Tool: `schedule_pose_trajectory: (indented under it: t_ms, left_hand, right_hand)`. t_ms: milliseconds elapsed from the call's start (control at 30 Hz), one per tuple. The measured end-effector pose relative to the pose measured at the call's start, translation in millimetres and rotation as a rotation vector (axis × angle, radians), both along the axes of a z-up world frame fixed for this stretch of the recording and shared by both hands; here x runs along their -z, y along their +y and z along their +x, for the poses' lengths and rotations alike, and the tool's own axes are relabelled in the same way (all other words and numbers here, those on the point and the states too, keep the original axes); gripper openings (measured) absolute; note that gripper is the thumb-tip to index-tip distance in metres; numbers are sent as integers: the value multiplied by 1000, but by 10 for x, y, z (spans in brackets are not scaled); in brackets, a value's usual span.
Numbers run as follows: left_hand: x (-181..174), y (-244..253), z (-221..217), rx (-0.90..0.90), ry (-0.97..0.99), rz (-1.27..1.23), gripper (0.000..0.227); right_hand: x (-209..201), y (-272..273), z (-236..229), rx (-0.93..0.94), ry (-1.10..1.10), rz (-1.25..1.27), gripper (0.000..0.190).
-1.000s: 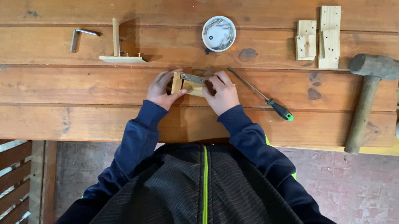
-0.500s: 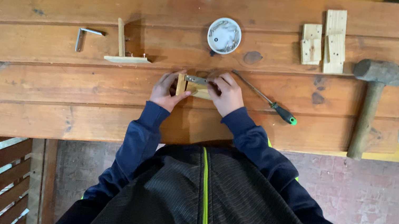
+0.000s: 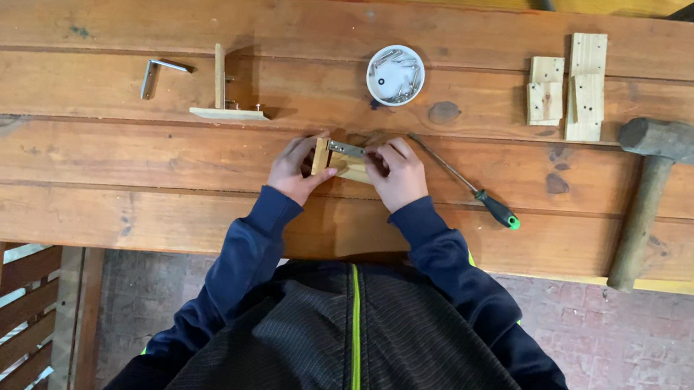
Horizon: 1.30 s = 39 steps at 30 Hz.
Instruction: The person assembles small wooden pieces by attaching metal brackets with screws. They repeatedly pick up screws, align the brackets, and tighten them with a screwdriver on a wooden workbench.
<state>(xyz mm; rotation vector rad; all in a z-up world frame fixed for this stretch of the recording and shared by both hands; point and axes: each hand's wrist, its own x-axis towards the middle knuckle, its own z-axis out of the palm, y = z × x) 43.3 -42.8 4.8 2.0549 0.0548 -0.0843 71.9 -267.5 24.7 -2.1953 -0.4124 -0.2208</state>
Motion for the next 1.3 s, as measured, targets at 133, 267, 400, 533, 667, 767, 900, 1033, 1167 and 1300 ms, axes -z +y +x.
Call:
schedule_pose_trajectory:
  t_ms: [133,267,400,533,667,767,900,1033,1167,1300]
  left_hand:
    - [-31,-44,-64,-20,1,91,78]
    - [524,40,-401,13,-12,351,71]
    - [-461,-296,-635,258,351,516,48]
    - [-1002,-569,-395,345,368,506,74]
    - [-823,-669,-110,522,441,725,67]
    - [-925,-719,-64,519,429,776,44]
    - [-927,-709,-60,498,406,766,32]
    - [-196,-622,-194,428,284,773,36]
    - [-1528,-777,-131,383,322,757,30]
    - [-2137,-808,-141,385,397,742,28]
  right_hand:
    - [15,18,-11,4,7,9,14]
    - [103,11,8,20,-21,-4,19]
    - [-12,45,15,41,-30,-11,18]
    - [3,31,-1,16,13,-20,18]
    - [133,-21,24,13,54,-20,15]
    - [125,-23,40,7,70,-31,15]
    - [115,-16,48,-3,83,-53,15]
    - [68,-71,242,-31,192,-60,16]
    - [-160,-125,711,-126,306,-407,20]
    - [-154,-214,1203,14,221,-788,15]
